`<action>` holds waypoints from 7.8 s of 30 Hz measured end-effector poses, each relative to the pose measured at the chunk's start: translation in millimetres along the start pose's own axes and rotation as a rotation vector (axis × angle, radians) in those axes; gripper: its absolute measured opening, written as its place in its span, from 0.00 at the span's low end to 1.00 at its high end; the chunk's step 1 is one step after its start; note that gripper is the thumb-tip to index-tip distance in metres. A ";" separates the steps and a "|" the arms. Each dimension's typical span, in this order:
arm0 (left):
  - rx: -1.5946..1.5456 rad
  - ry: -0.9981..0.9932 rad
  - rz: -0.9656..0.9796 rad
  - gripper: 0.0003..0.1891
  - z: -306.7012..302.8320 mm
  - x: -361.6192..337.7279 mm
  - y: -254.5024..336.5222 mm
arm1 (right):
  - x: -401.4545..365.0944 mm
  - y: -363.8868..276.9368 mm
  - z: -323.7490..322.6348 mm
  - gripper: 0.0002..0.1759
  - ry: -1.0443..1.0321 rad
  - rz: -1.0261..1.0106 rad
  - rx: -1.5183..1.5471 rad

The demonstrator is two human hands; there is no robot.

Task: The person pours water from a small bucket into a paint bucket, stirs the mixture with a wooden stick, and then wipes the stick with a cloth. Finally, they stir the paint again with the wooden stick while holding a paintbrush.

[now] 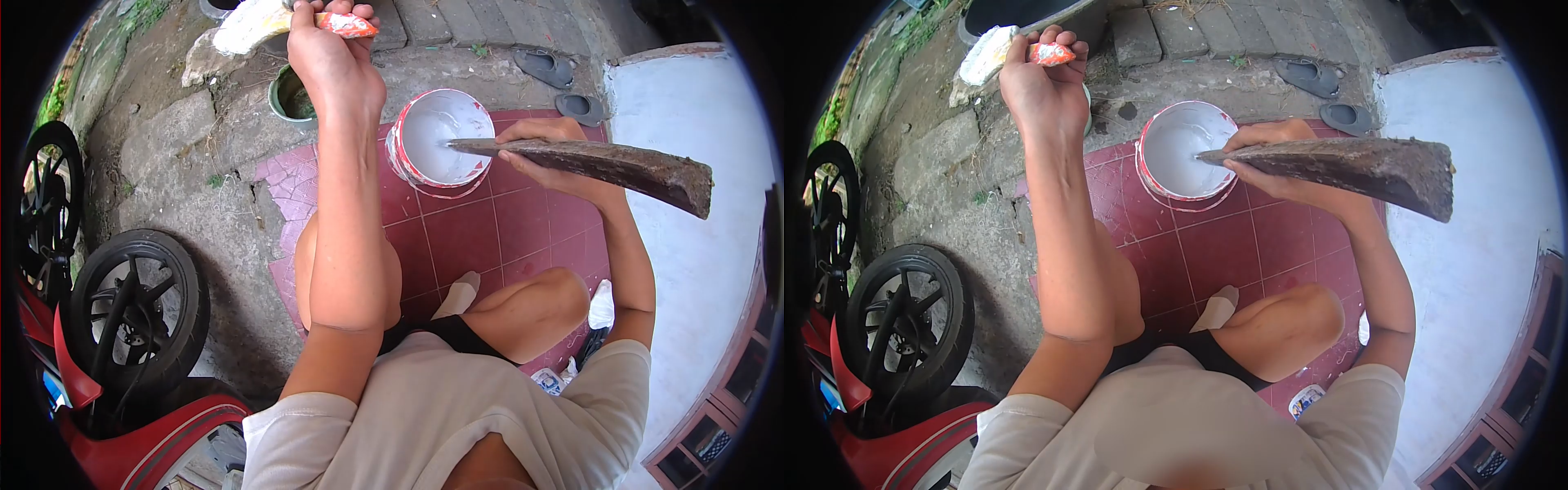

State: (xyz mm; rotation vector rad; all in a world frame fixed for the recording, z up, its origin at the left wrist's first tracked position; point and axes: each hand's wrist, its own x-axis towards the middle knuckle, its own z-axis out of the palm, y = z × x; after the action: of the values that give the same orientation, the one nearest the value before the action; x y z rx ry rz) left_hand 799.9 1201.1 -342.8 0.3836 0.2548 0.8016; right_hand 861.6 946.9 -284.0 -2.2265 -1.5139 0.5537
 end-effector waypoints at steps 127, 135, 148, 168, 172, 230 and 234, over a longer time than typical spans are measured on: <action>0.230 0.289 0.386 0.09 -34.8 36.5 30.1 | 261.1 206.7 172.9 0.30 -0.540 0.327 1.738; 0.201 0.237 0.338 0.10 -39.0 34.1 33.1 | 256.4 199.3 165.0 0.30 -0.595 0.345 1.504; 0.234 0.250 0.329 0.15 -27.6 24.4 36.8 | 263.3 184.6 166.1 0.57 -0.677 0.449 1.208; 0.212 0.196 0.138 0.13 -5.7 2.8 -2.2 | -74.5 147.9 55.2 0.28 0.401 0.729 0.546; 0.264 0.084 -0.014 0.12 0.6 -7.0 -1.4 | -229.7 128.7 120.8 0.20 0.291 1.160 0.662; 1.650 0.187 0.059 0.22 -210.0 0.1 2.5 | -478.9 51.5 346.6 0.11 0.428 1.679 0.683; 1.628 0.178 0.018 0.20 -207.9 -2.5 5.3 | -480.4 49.6 346.9 0.11 0.437 1.686 0.681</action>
State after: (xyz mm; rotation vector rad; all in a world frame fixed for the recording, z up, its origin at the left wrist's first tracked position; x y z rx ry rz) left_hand 719.3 1251.7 -527.7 1.8345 1.0671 0.4827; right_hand 555.7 514.3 -553.9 -2.2314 0.9265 0.7078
